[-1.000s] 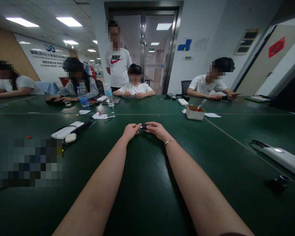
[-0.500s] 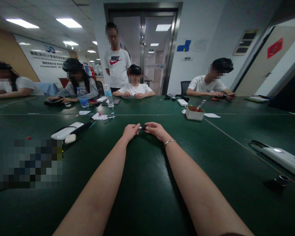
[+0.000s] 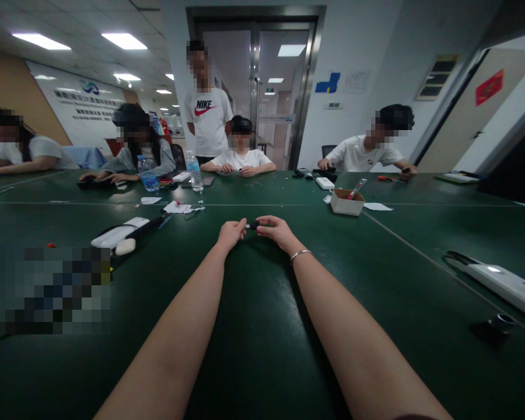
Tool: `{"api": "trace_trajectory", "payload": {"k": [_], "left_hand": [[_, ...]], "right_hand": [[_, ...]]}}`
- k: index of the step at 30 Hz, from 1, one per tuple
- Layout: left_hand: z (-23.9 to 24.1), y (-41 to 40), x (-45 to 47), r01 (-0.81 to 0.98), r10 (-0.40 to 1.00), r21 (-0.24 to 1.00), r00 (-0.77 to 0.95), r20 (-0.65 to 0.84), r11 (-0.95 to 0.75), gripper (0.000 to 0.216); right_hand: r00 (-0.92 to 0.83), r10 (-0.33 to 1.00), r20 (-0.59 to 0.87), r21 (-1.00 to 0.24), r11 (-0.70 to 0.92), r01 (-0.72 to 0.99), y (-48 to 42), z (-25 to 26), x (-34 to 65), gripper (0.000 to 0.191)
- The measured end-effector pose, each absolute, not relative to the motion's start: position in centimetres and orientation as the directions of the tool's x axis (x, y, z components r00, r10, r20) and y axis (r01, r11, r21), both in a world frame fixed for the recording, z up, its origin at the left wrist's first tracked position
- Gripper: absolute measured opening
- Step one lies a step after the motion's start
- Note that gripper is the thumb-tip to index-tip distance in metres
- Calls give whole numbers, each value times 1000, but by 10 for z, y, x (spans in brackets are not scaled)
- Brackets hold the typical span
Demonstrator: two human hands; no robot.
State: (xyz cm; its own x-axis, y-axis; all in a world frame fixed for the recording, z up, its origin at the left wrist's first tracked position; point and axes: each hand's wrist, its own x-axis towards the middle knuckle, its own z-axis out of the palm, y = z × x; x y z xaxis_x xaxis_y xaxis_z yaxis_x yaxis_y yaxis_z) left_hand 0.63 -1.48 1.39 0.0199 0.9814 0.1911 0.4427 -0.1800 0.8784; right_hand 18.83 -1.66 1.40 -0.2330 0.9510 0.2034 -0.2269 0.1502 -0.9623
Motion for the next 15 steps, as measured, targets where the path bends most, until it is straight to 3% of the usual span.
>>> {"api": "trace_trajectory", "payload": {"k": [15], "left_hand": [[8, -12, 9, 446, 969, 860, 109, 222, -247, 45]], "right_hand": [[-241, 965, 103, -972, 45, -232, -19, 16, 191, 20]]}}
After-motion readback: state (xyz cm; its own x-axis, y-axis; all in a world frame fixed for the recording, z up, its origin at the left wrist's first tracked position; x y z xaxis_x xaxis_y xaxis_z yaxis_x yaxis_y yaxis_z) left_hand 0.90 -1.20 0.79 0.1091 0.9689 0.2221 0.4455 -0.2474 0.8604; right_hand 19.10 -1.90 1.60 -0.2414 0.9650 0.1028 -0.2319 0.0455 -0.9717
